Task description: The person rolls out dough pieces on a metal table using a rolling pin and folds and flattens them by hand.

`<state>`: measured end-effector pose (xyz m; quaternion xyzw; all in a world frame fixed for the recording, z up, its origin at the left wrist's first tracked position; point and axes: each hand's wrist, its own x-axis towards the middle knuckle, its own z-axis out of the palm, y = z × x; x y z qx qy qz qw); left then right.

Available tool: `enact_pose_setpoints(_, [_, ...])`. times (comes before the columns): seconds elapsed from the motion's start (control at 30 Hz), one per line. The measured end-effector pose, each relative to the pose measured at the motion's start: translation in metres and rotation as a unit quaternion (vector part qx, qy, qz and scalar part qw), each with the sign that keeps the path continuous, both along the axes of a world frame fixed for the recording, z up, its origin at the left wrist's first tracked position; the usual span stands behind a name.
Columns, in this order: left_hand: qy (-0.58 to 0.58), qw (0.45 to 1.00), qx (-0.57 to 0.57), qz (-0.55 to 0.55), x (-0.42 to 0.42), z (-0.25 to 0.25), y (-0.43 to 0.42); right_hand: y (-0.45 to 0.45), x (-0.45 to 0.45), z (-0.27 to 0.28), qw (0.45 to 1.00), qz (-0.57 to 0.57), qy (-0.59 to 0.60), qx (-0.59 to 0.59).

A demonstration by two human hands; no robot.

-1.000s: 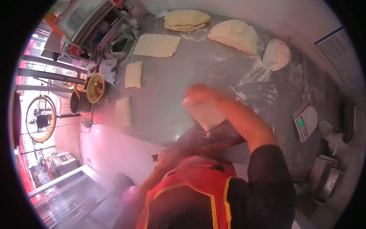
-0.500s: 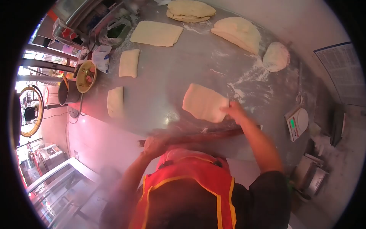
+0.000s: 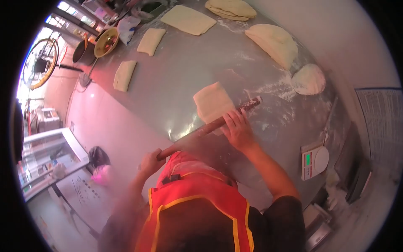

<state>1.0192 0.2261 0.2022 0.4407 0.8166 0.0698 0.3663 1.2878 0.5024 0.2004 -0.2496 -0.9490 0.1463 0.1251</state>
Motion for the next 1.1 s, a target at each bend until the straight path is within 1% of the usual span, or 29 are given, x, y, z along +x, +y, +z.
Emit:
enact_pose_setpoints(0.07, [-0.021, 0.999, -0.012, 0.033, 0.001, 0.001, -0.009, 0.008, -0.012, -0.003, 1.000, 0.009, 0.013, 0.019])
enact_pose_setpoints(0.17, [-0.133, 0.988, -0.071, 0.033, -0.015, -0.003, -0.008, 0.018, -0.032, -0.021, 1.000, 0.009, -0.018, 0.016])
enact_pose_setpoints(0.27, [-0.161, 0.984, -0.055, 0.053, -0.043, -0.014, -0.005, 0.030, -0.078, -0.041, 0.999, -0.018, -0.029, 0.030])
enact_pose_setpoints(0.37, [-0.051, 0.995, -0.030, 0.075, -0.081, 0.008, 0.013, 0.064, -0.164, -0.033, 0.995, -0.018, -0.074, 0.059])
enact_pose_setpoints(0.43, [-0.007, 0.997, -0.010, 0.072, -0.111, -0.004, 0.016, 0.091, -0.220, -0.042, 0.996, -0.030, -0.045, 0.076])
enact_pose_setpoints(0.5, [0.029, 0.996, 0.021, 0.087, -0.132, -0.006, 0.021, 0.105, -0.253, -0.038, 0.997, -0.026, -0.014, 0.077])
enact_pose_setpoints(0.57, [0.024, 0.998, 0.015, 0.059, -0.137, -0.011, 0.019, 0.111, -0.261, -0.030, 0.998, -0.010, 0.005, 0.061])
enact_pose_setpoints(0.6, [0.020, 0.999, 0.013, 0.046, -0.139, -0.014, 0.019, 0.103, -0.239, -0.032, 0.999, 0.001, -0.012, 0.049])
enact_pose_setpoints(0.67, [0.058, 0.997, -0.050, 0.018, -0.127, 0.018, 0.033, 0.081, -0.165, -0.042, 0.998, 0.008, -0.044, 0.033])
enact_pose_setpoints(0.7, [0.043, 0.998, -0.036, 0.021, -0.120, 0.010, 0.023, 0.073, -0.140, -0.044, 0.998, 0.001, -0.064, 0.021])
enact_pose_setpoints(0.8, [0.005, 0.997, -0.074, 0.034, -0.125, 0.007, 0.022, 0.077, -0.176, -0.024, 0.994, -0.023, -0.106, -0.012])
enact_pose_setpoints(0.83, [-0.005, 0.996, -0.064, 0.055, -0.136, -0.002, 0.021, 0.091, -0.201, -0.031, 0.991, -0.021, -0.126, 0.030])
enact_pose_setpoints(0.9, [-0.027, 0.993, -0.046, 0.103, -0.164, -0.027, 0.011, 0.116, -0.260, -0.036, 0.992, -0.029, -0.107, 0.068])
enact_pose_setpoints(0.97, [0.002, 0.996, -0.024, 0.090, -0.195, -0.033, 0.011, 0.131, -0.293, -0.039, 0.991, -0.037, -0.081, 0.099])
enact_pose_setpoints(1.0, [0.015, 0.996, -0.012, 0.085, -0.202, -0.031, 0.015, 0.139, -0.308, -0.039, 0.991, -0.031, -0.073, 0.106])
enact_pose_setpoints(1.07, [0.031, 0.996, -0.045, 0.064, -0.202, -0.013, 0.029, 0.148, -0.324, -0.037, 0.991, -0.023, -0.057, 0.116])
enact_pose_setpoints(1.1, [0.044, 0.996, -0.059, 0.056, -0.202, -0.005, 0.034, 0.147, -0.321, -0.036, 0.994, -0.010, -0.042, 0.102])
